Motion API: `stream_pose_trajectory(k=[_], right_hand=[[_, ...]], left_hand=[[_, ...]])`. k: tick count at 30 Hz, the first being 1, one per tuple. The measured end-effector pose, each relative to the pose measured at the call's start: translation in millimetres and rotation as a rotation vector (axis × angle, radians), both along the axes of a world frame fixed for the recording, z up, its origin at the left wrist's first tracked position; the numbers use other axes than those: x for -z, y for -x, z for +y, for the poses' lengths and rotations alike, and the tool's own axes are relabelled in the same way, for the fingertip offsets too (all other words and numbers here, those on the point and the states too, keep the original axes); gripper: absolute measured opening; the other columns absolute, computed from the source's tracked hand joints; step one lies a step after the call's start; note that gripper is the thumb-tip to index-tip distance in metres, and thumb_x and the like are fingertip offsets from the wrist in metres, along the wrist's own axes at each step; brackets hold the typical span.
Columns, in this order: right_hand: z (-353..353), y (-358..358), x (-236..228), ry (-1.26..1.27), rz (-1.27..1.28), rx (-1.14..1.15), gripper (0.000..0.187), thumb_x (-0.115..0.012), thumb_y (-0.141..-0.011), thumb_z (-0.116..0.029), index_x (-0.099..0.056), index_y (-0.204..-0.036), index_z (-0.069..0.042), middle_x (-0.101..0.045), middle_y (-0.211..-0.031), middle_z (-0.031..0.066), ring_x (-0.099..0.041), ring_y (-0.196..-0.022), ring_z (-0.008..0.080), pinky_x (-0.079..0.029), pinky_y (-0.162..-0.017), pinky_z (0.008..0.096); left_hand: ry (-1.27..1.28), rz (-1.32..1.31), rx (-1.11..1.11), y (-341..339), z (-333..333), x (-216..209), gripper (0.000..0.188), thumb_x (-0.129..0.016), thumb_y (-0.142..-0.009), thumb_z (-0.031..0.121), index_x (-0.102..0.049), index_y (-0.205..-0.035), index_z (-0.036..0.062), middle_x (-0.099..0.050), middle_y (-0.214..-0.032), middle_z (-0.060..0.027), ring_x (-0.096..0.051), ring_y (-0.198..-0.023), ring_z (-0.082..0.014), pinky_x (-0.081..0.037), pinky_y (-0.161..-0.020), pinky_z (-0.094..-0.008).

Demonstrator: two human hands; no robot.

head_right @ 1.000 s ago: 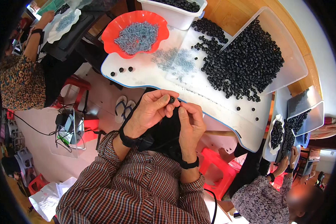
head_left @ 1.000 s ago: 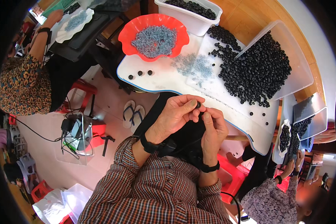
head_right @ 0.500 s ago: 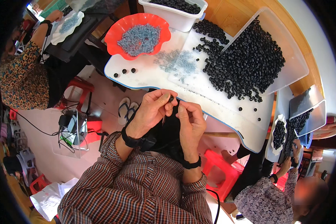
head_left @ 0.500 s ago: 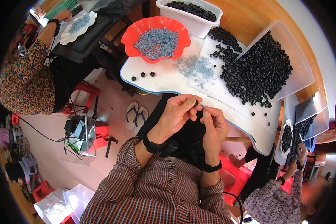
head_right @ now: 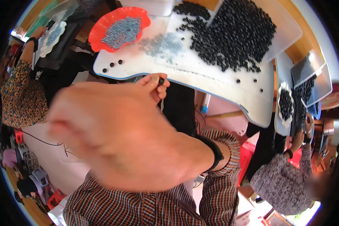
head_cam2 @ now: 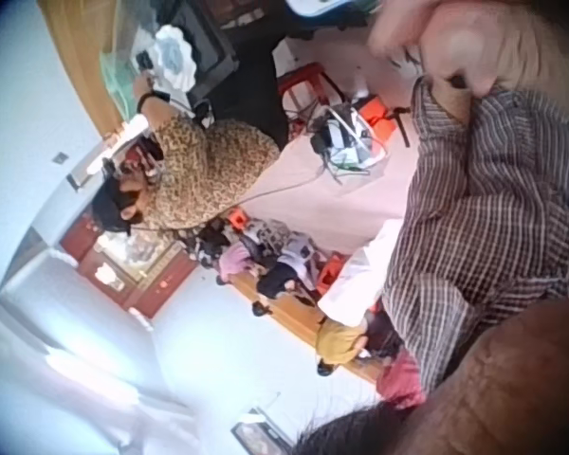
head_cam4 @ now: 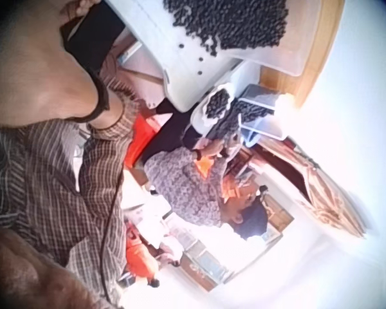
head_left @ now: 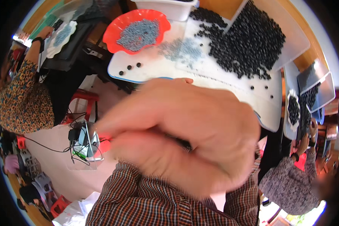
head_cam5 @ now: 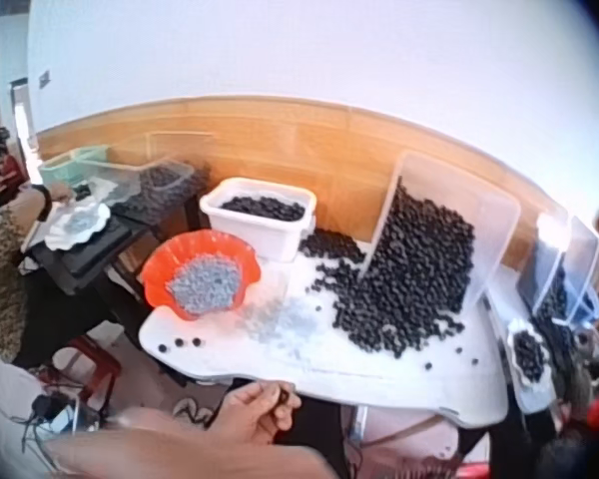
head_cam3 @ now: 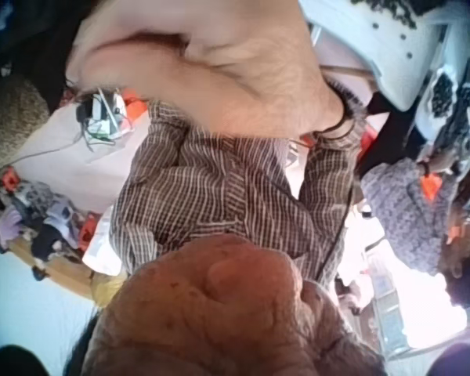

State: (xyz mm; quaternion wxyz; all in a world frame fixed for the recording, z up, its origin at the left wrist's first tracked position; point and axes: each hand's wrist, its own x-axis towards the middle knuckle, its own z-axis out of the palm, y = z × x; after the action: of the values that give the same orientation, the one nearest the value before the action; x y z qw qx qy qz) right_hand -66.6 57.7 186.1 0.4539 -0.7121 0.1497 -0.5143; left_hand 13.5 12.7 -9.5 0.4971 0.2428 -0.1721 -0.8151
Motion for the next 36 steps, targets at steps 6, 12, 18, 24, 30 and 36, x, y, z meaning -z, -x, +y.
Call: stream_pose_trajectory(k=[6, 12, 18, 24, 30, 36], right_hand=[[3.0, 6.2, 3.4, -0.094, -0.048, 0.088, 0.004, -0.064, -0.081, -0.005, -0.060, -0.083, -0.005, -0.056, -0.077, 0.0056, -0.056, -0.068, 0.0194, -0.044, -0.054, 0.0325], [25.3, 6.9, -7.9, -0.193, -0.118, 0.111, 0.005, -0.065, -0.082, -0.009, -0.061, -0.085, -0.007, -0.056, -0.079, 0.0043, -0.056, -0.072, 0.0186, -0.043, -0.057, 0.0319], [41.4, 16.1, -22.8, -0.363, -0.108, 0.135, 0.007, -0.065, -0.083, -0.012, -0.063, -0.088, -0.008, -0.057, -0.082, 0.0031, -0.055, -0.076, 0.0177, -0.042, -0.060, 0.0313], [44.6, 22.6, -32.8, -0.427, -0.146, 0.144, 0.010, -0.066, -0.083, -0.016, -0.064, -0.090, -0.010, -0.057, -0.085, 0.0018, -0.054, -0.080, 0.0168, -0.041, -0.063, 0.0307], [59.4, 24.1, -38.1, -0.483, -0.167, 0.099, 0.012, -0.066, -0.084, -0.020, -0.065, -0.093, -0.012, -0.057, -0.087, 0.0005, -0.054, -0.084, 0.0160, -0.041, -0.067, 0.0301], [70.9, 39.7, -45.0, -0.591, -0.165, 0.076, 0.015, -0.067, -0.084, -0.023, -0.066, -0.095, -0.013, -0.058, -0.090, -0.0008, -0.053, -0.088, 0.0151, -0.040, -0.070, 0.0294]], left_hand=[[0.129, -0.048, -0.064, 7.4, 5.1, 6.8, 0.026, -0.050, -0.099, 0.017, -0.059, -0.112, -0.0037, -0.064, -0.092, -0.0109, -0.054, -0.068, -0.0108, -0.047, -0.063, -0.0243], [0.092, -0.044, -0.026, 16.0, 16.6, 9.0, 0.023, -0.052, -0.099, 0.017, -0.061, -0.108, -0.0020, -0.065, -0.090, -0.0097, -0.056, -0.069, -0.0094, -0.048, -0.062, -0.0239], [0.117, -0.036, -0.028, 8.9, 11.5, -2.3, 0.025, -0.054, -0.098, 0.019, -0.062, -0.109, -0.0015, -0.066, -0.090, -0.0085, -0.057, -0.070, -0.0082, -0.049, -0.062, -0.0229], [0.069, -0.061, -0.041, 10.2, 4.8, -0.7, 0.023, -0.056, -0.097, 0.017, -0.062, -0.110, -0.0010, -0.065, -0.089, -0.0079, -0.058, -0.070, -0.0080, -0.048, -0.061, -0.0219], [0.064, -0.038, -0.054, 11.2, 6.4, 0.5, 0.022, -0.057, -0.096, 0.017, -0.062, -0.109, -0.0005, -0.064, -0.088, -0.0065, -0.057, -0.069, -0.0077, -0.048, -0.060, -0.0212], [0.041, -0.011, -0.108, 7.6, 3.5, -2.6, 0.021, -0.057, -0.096, 0.015, -0.062, -0.109, -0.0015, -0.064, -0.090, -0.0078, -0.058, -0.069, -0.0083, -0.049, -0.061, -0.0212]])
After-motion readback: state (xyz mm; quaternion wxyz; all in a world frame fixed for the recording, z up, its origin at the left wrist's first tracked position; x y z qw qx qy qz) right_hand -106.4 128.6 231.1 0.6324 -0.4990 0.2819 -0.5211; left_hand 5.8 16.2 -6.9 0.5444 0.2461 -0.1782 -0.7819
